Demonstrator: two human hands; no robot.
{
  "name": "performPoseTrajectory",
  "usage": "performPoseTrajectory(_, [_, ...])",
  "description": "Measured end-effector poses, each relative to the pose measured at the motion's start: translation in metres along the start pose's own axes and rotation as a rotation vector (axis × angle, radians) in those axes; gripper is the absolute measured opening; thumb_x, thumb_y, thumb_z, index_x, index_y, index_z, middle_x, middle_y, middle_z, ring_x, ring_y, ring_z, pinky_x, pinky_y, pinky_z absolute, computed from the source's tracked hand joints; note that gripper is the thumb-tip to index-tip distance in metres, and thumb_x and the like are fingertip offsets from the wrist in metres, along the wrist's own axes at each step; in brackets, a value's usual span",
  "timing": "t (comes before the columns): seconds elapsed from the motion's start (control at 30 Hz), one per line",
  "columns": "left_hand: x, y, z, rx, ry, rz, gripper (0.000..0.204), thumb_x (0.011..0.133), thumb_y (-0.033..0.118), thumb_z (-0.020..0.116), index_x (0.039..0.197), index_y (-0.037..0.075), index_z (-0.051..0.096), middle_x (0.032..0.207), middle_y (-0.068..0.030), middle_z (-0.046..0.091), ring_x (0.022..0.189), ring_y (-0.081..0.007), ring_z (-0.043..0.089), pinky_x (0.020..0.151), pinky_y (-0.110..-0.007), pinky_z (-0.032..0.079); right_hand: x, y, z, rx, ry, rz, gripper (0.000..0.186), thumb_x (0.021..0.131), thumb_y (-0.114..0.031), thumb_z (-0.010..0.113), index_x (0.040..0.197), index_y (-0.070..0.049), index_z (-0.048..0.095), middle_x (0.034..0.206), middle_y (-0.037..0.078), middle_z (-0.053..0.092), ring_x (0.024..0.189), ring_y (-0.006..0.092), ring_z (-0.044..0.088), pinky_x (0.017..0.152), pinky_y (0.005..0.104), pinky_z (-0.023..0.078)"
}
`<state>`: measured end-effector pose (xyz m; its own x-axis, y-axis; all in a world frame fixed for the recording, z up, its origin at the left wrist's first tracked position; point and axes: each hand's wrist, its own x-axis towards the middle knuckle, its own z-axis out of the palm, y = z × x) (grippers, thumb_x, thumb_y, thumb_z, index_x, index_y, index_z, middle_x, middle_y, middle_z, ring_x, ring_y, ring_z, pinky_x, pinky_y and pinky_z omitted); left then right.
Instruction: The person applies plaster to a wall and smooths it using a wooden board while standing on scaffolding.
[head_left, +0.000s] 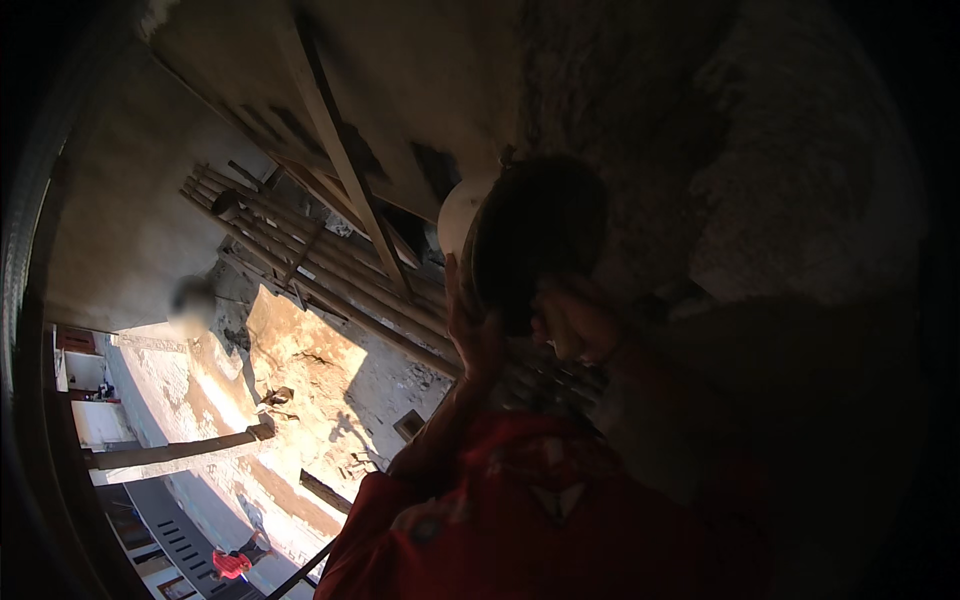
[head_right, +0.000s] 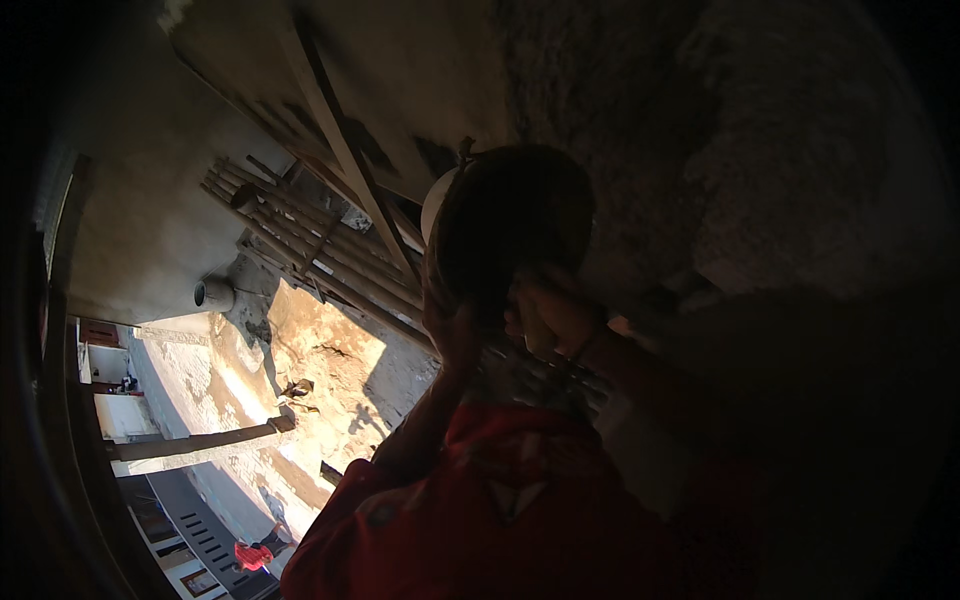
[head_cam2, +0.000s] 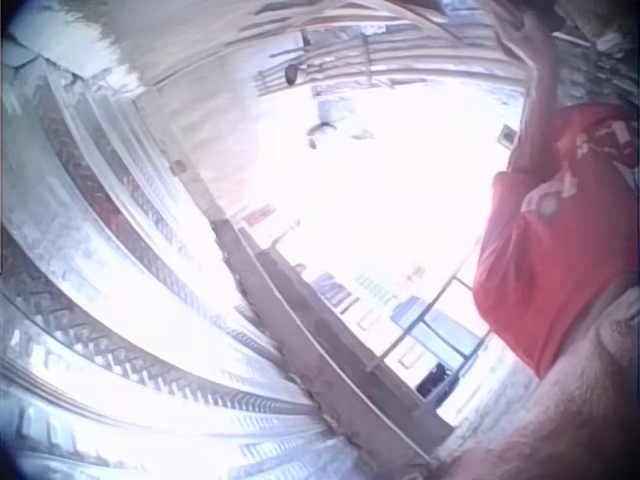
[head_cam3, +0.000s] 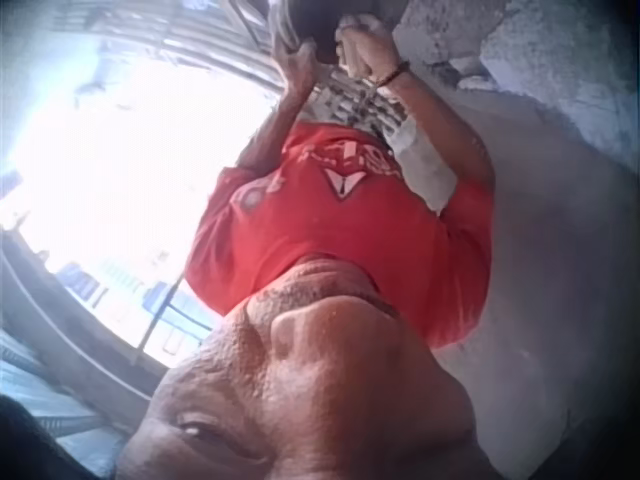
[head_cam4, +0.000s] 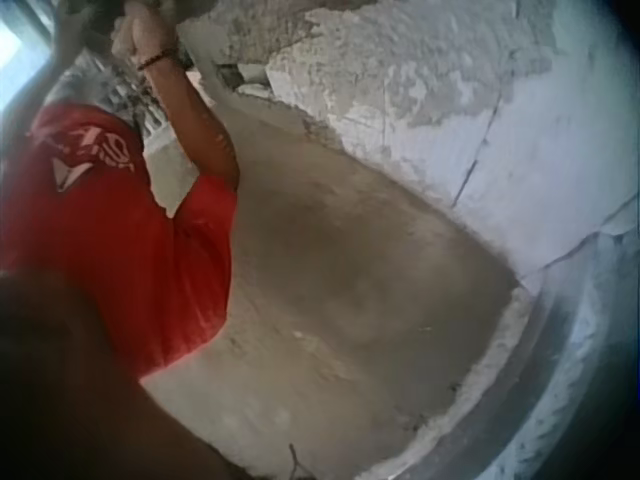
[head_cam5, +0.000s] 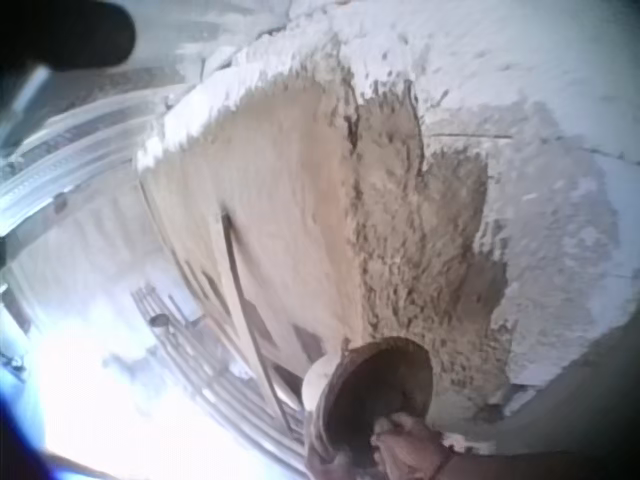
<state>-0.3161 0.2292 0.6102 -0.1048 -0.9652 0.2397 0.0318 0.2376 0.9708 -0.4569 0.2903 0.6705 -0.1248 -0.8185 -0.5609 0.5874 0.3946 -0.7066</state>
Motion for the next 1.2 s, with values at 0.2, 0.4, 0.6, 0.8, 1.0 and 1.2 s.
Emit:
performPoseTrajectory(0.2, [0.027, 0.004, -0.030, -0.129, -0.149, -0.030, 0.068, 0.069, -0.001, 0.051, 0.136, -0.003, 0.040, 0.126, -0.0139, 0.054, 0.116, -0.0203, 0.052, 0.099, -0.032, 0.041, 0.046, 0.018, -0.001, -1.142, 0.004, -0.985, 0.025, 0.085, -0.007, 0.058, 0.110, -0.008, 0.054, 0.081, 0.010, 0.057, 0.072, 0.0197, 0.062, 0.057, 0.0310, 0.051])
performPoseTrajectory(0.4, [0.056, 0.029, -0.062, -0.102, -0.248, 0.011, 0.065, 0.066, -0.004, 0.051, 0.131, -0.004, 0.047, 0.118, -0.0119, 0.060, 0.112, -0.0179, 0.054, 0.097, -0.032, 0.043, 0.018, -0.030, -0.031, -2.047, -0.262, -1.297, 0.025, 0.084, -0.017, 0.054, 0.106, -0.006, 0.057, 0.082, 0.009, 0.058, 0.074, 0.0236, 0.062, 0.063, 0.0380, 0.051])
performPoseTrajectory(0.6, [0.043, 0.027, -0.046, 0.001, -0.162, -0.020, 0.057, 0.065, 0.000, 0.050, 0.122, -0.004, 0.053, 0.105, -0.0074, 0.063, 0.098, -0.0131, 0.058, 0.085, -0.027, 0.047, -0.001, -0.079, -0.011, -2.355, -0.148, -0.909, 0.039, 0.086, -0.017, 0.052, 0.123, -0.007, 0.049, 0.090, 0.011, 0.060, 0.075, 0.0246, 0.063, 0.064, 0.0393, 0.052])
performPoseTrajectory(0.8, [0.046, 0.036, -0.036, -0.042, -0.280, -0.114, 0.069, 0.069, -0.001, 0.053, 0.137, -0.001, 0.041, 0.128, -0.0165, 0.056, 0.119, -0.0192, 0.052, 0.099, -0.032, 0.042, 0.011, -0.040, -0.050, -2.354, -0.041, -1.029, 0.047, 0.086, -0.016, 0.052, 0.130, -0.005, 0.045, 0.093, 0.015, 0.062, 0.076, 0.0262, 0.065, 0.068, 0.0414, 0.053])
performPoseTrajectory(1.0, [0.036, 0.027, -0.020, 0.016, -0.235, -0.084, 0.069, 0.069, -0.002, 0.053, 0.137, -0.001, 0.040, 0.129, -0.0168, 0.055, 0.119, -0.0204, 0.051, 0.100, -0.032, 0.040, -0.022, -0.064, -0.060, -2.115, -0.103, -0.797, 0.047, 0.087, -0.016, 0.051, 0.131, -0.001, 0.046, 0.103, 0.018, 0.062, 0.082, 0.0295, 0.065, 0.072, 0.0435, 0.053])
performPoseTrajectory(1.2, [0.019, 0.033, 0.014, -0.014, -0.268, -0.077, 0.071, 0.068, -0.004, 0.051, 0.137, -0.007, 0.036, 0.135, -0.0227, 0.047, 0.126, -0.0246, 0.045, 0.104, -0.035, 0.037, -0.007, -0.026, -0.108, -2.131, -0.067, -0.999, 0.042, 0.085, -0.014, 0.051, 0.125, 0.001, 0.050, 0.104, 0.017, 0.063, 0.090, 0.0314, 0.063, 0.076, 0.0430, 0.051])
